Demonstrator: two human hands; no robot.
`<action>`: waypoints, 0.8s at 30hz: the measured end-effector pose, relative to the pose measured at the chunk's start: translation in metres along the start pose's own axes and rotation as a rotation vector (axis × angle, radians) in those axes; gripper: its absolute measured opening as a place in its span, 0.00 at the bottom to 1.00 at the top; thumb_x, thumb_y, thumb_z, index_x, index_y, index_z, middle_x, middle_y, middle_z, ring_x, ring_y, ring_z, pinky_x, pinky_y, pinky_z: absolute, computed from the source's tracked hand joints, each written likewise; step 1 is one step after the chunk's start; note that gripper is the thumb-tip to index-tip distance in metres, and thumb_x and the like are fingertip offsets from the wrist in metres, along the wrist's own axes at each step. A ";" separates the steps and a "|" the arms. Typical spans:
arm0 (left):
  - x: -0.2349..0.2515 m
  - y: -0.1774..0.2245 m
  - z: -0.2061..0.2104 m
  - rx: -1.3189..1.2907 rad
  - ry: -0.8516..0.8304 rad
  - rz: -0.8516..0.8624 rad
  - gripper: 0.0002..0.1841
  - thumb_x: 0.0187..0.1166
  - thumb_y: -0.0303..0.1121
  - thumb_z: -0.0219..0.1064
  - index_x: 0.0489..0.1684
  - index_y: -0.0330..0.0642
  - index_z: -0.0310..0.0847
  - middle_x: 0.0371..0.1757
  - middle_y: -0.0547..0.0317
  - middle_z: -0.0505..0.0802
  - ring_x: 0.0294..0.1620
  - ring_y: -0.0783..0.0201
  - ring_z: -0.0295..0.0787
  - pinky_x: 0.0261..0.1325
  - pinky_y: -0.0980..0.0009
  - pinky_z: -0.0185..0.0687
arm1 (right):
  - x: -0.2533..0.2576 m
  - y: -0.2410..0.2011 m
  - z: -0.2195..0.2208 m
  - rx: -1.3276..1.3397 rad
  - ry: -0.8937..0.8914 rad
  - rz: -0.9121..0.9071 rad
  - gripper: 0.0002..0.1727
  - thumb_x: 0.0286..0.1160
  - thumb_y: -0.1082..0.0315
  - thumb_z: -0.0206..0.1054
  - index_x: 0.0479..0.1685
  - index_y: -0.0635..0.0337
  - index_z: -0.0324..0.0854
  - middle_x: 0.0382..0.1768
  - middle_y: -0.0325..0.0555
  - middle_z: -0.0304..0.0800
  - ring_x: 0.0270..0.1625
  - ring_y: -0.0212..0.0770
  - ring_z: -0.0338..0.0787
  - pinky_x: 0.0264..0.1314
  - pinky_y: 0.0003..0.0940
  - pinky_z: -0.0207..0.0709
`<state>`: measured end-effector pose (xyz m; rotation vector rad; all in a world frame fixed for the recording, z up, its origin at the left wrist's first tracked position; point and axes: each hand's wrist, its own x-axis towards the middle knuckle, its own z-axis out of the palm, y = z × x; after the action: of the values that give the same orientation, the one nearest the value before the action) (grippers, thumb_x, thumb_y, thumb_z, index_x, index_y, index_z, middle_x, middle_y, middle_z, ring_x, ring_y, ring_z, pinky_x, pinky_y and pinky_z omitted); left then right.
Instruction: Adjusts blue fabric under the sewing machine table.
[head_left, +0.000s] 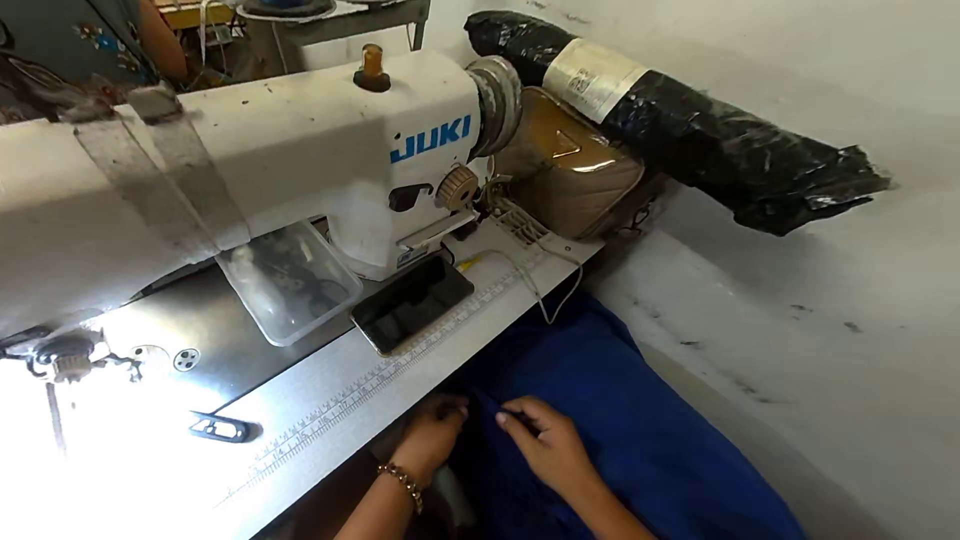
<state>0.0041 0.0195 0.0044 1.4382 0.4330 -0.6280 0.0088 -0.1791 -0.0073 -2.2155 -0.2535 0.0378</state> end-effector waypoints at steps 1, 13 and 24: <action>0.001 -0.002 0.000 0.033 0.005 0.030 0.17 0.89 0.35 0.61 0.71 0.39 0.79 0.63 0.48 0.89 0.60 0.59 0.88 0.63 0.62 0.84 | 0.004 -0.004 -0.006 0.057 0.041 0.042 0.12 0.76 0.67 0.65 0.46 0.67 0.88 0.36 0.44 0.92 0.35 0.26 0.87 0.41 0.22 0.83; 0.019 -0.002 0.001 0.330 0.087 0.051 0.22 0.89 0.42 0.61 0.74 0.40 0.78 0.65 0.46 0.89 0.67 0.51 0.85 0.73 0.50 0.77 | 0.006 -0.024 -0.008 -0.260 -0.006 -0.125 0.18 0.71 0.76 0.55 0.48 0.64 0.91 0.48 0.53 0.85 0.44 0.40 0.86 0.43 0.33 0.83; 0.016 -0.001 0.001 0.085 0.022 0.202 0.19 0.90 0.31 0.57 0.77 0.42 0.77 0.66 0.53 0.90 0.63 0.63 0.88 0.69 0.62 0.81 | 0.025 -0.023 0.008 -0.253 -0.108 0.082 0.04 0.72 0.75 0.69 0.36 0.66 0.89 0.41 0.54 0.86 0.47 0.49 0.87 0.49 0.50 0.83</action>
<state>0.0153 0.0165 -0.0064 1.5485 0.2756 -0.4728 0.0285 -0.1538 0.0075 -2.4785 -0.2372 0.1796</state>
